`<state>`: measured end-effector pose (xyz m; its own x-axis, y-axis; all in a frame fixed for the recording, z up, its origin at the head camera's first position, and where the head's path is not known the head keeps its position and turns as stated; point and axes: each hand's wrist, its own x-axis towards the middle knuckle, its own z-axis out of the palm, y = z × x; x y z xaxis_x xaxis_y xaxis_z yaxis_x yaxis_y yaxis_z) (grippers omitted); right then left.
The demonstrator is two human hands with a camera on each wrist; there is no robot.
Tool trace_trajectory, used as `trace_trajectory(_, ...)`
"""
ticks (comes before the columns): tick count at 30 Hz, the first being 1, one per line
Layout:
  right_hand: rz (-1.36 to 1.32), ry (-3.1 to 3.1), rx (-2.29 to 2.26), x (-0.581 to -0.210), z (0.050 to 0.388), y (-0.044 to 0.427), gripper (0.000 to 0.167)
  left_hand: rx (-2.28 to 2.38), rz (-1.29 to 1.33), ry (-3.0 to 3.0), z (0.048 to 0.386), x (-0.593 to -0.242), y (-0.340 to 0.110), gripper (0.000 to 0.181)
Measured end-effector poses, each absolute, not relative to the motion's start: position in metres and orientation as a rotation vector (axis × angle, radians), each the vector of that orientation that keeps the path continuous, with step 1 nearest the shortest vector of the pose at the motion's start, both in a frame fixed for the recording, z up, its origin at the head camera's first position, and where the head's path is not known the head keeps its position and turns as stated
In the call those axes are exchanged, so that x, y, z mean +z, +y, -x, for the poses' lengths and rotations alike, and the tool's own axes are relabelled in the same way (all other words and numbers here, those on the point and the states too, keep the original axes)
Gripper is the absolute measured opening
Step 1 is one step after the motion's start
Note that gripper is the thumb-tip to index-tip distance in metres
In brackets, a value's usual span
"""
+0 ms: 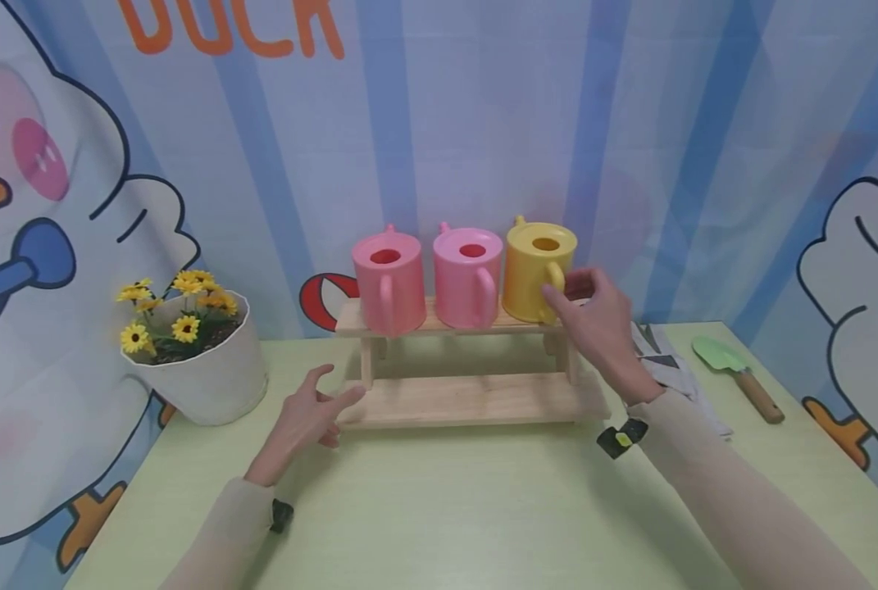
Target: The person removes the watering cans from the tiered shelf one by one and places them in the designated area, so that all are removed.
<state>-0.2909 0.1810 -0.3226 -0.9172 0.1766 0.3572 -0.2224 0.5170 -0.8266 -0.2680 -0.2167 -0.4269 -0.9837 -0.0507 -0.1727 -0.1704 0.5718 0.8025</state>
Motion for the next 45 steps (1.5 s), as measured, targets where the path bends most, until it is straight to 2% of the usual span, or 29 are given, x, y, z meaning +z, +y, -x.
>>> trace_trajectory(19,0.097,-2.346,1.418,-0.318,0.311,0.171,0.041,1.328,0.092,2.604,0.278,-0.432,-0.217,0.099)
trace_trajectory(28,0.101,-2.319,1.601,-0.318,0.319,0.168,0.036,1.276,0.083,2.607,0.283,-0.436,-0.217,0.107)
trace_trajectory(36,0.099,-2.252,1.861,-0.315,0.322,0.166,0.035,1.297,0.062,2.598,0.282,-0.437,-0.217,0.101)
trace_trajectory(45,0.085,-2.177,1.96,-0.319,0.327,0.161,0.028,1.324,0.078,2.589,0.283,-0.437,-0.217,0.099)
